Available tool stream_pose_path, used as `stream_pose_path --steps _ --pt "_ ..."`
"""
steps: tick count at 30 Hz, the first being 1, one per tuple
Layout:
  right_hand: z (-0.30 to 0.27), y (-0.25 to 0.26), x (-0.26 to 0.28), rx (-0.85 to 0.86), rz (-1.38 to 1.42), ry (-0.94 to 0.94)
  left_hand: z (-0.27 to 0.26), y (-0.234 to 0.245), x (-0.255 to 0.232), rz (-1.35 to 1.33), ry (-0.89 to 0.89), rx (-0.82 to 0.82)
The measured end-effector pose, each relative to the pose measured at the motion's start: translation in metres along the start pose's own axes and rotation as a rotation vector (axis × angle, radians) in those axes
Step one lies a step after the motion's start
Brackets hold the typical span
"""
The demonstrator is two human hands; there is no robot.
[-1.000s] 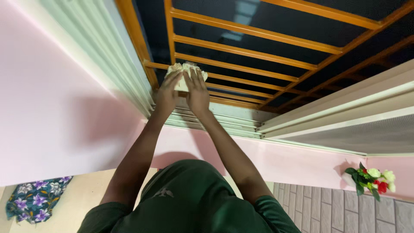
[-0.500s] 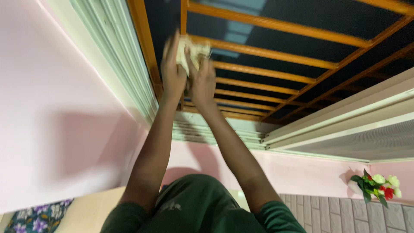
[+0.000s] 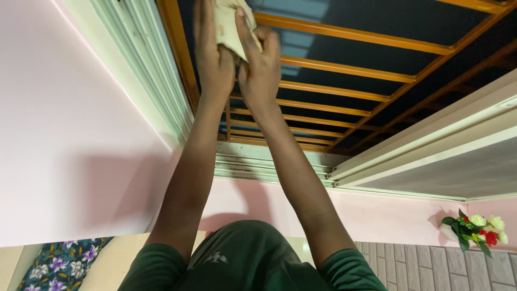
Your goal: The person wipes the wooden slats and glass panes of a window using a cloth.
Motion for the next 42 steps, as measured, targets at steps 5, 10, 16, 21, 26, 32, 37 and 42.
stream_pose_path --steps 5,10,16,21,26,32,37,42 --pt "-0.068 -0.053 -0.017 0.422 0.033 -0.271 -0.051 0.001 0.048 -0.072 0.245 0.082" --pt "-0.105 -0.05 -0.008 0.513 0.163 -0.261 -0.096 0.011 0.091 -0.189 0.584 0.093" --pt "-0.034 -0.018 -0.008 0.133 0.15 -0.12 -0.021 0.001 0.036 -0.22 0.189 0.084" --pt "-0.049 -0.067 -0.015 0.383 0.048 -0.304 -0.015 -0.004 0.046 -0.019 0.149 0.134" --pt "-0.079 -0.077 -0.022 0.455 0.176 -0.297 -0.045 0.004 0.073 -0.125 0.333 0.153" --pt "-0.157 -0.085 -0.037 0.69 -0.068 -0.214 -0.144 0.001 0.127 -0.044 0.457 0.126" --pt "-0.172 -0.074 -0.036 0.73 0.078 -0.263 -0.179 0.006 0.144 0.103 0.582 0.213" --pt "-0.083 -0.036 -0.012 0.297 0.238 -0.114 -0.076 0.006 0.078 -0.153 0.322 0.122"
Point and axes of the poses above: each hand's wrist, its own z-axis towards the middle knuckle, its own y-axis out of the back of the hand, x = y × z, the point moved 8 cm from there along z, towards the middle knuckle, and after that the axes turned 4 degrees about -z, right-handed, at the moved point
